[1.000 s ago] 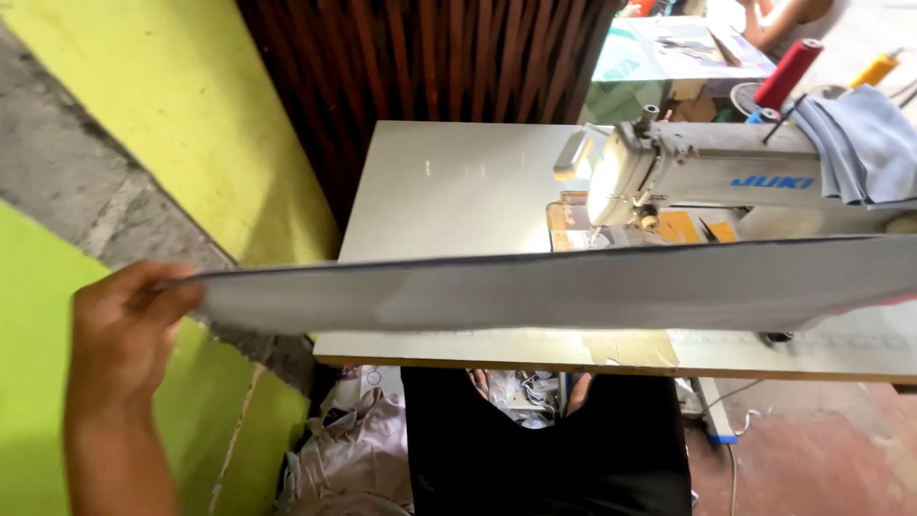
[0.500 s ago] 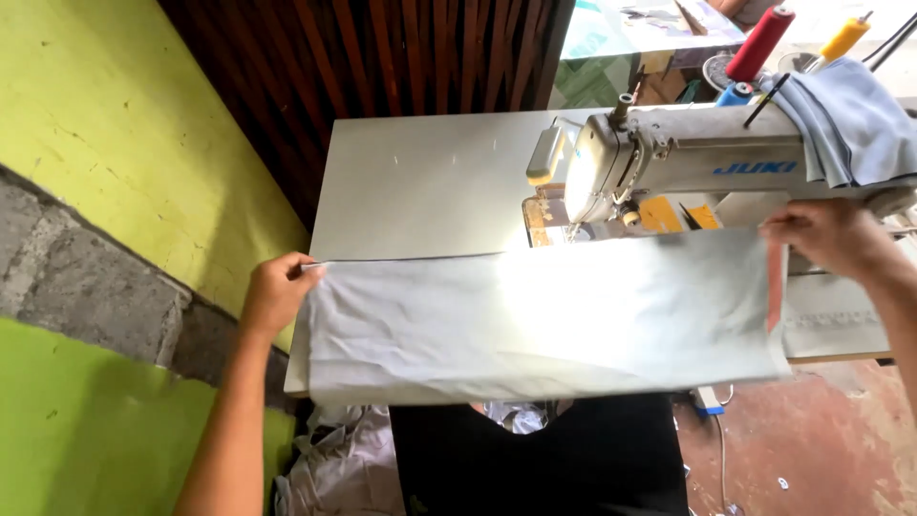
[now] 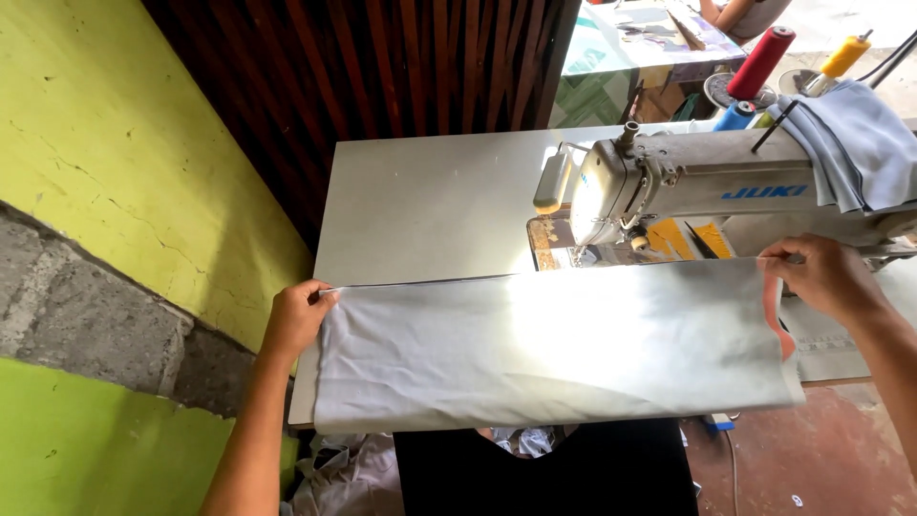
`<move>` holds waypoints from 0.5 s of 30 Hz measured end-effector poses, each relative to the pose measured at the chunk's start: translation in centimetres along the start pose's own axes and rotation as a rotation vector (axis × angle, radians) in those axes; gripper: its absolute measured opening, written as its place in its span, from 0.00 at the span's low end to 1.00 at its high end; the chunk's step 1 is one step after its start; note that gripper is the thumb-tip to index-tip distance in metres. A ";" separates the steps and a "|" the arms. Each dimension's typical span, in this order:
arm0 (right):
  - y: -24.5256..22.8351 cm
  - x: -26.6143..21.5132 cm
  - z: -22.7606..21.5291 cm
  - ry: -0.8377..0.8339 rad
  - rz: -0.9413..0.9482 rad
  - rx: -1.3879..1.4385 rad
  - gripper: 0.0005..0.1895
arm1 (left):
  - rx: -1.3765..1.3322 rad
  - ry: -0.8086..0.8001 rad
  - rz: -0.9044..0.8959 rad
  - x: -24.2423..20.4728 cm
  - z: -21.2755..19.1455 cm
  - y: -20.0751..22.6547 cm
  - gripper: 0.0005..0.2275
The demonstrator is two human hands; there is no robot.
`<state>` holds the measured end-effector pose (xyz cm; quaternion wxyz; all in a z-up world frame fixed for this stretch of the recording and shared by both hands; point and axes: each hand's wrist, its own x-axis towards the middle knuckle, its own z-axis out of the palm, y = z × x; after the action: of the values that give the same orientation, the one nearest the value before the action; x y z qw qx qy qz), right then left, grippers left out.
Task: Cutting pieces of fabric into specific shapes using scissors on a sewing table
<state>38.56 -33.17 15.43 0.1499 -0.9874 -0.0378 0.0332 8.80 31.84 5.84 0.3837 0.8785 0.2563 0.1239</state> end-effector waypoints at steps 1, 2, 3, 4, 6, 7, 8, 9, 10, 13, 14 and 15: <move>0.0 0.1 0.0 0.003 0.000 0.002 0.14 | 0.000 0.002 0.003 0.1 -0.1 0.0 0.13; 0.1 0.2 0.1 -0.005 0.015 0.043 0.13 | -0.003 -0.007 0.016 0.1 -0.2 0.0 0.13; 0.1 0.3 0.2 -0.013 0.030 0.086 0.11 | -0.005 -0.015 0.030 0.1 -0.2 -0.1 0.13; -0.1 0.0 -0.1 -0.011 0.029 0.087 0.11 | -0.005 -0.014 0.032 -0.1 -0.4 0.1 0.13; -0.8 -0.7 -0.6 -0.026 0.077 0.156 0.12 | -0.059 -0.048 0.031 -0.5 -0.9 0.5 0.12; 0.4 0.1 -0.3 -0.025 0.075 0.157 0.12 | -0.059 -0.045 0.033 -0.9 -1.3 0.9 0.12; 1.7 0.8 0.0 -0.050 0.014 0.372 0.10 | -0.107 -0.025 0.010 -1.3 -1.7 1.3 0.11; 2.9 1.6 0.4 -0.073 -0.050 0.589 0.10 | -0.154 -0.005 -0.013 -1.7 -2.1 1.7 0.12; 4.4 2.3 0.4 -0.078 -0.048 0.589 0.10 | -0.152 -0.007 -0.017 -2.3 -2.9 2.4 0.12; 8.3 4.4 0.8 -0.076 -0.109 0.720 0.10 | -0.294 -0.008 -0.071 -3.5 -5.0 3.8 0.09; 9.4 5.1 0.8 -0.064 -0.131 0.782 0.11 | -0.360 0.016 -0.062 -3.5 -5.5 4.0 0.07; 10.5 5.7 0.8 -0.052 -0.152 0.844 0.12 | -0.425 0.041 -0.053 -3.5 -6.1 4.1 0.06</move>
<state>44.84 -42.48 11.22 0.5419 -0.8327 -0.0973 0.0597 4.79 31.28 12.92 0.5583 0.7680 0.2550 0.1830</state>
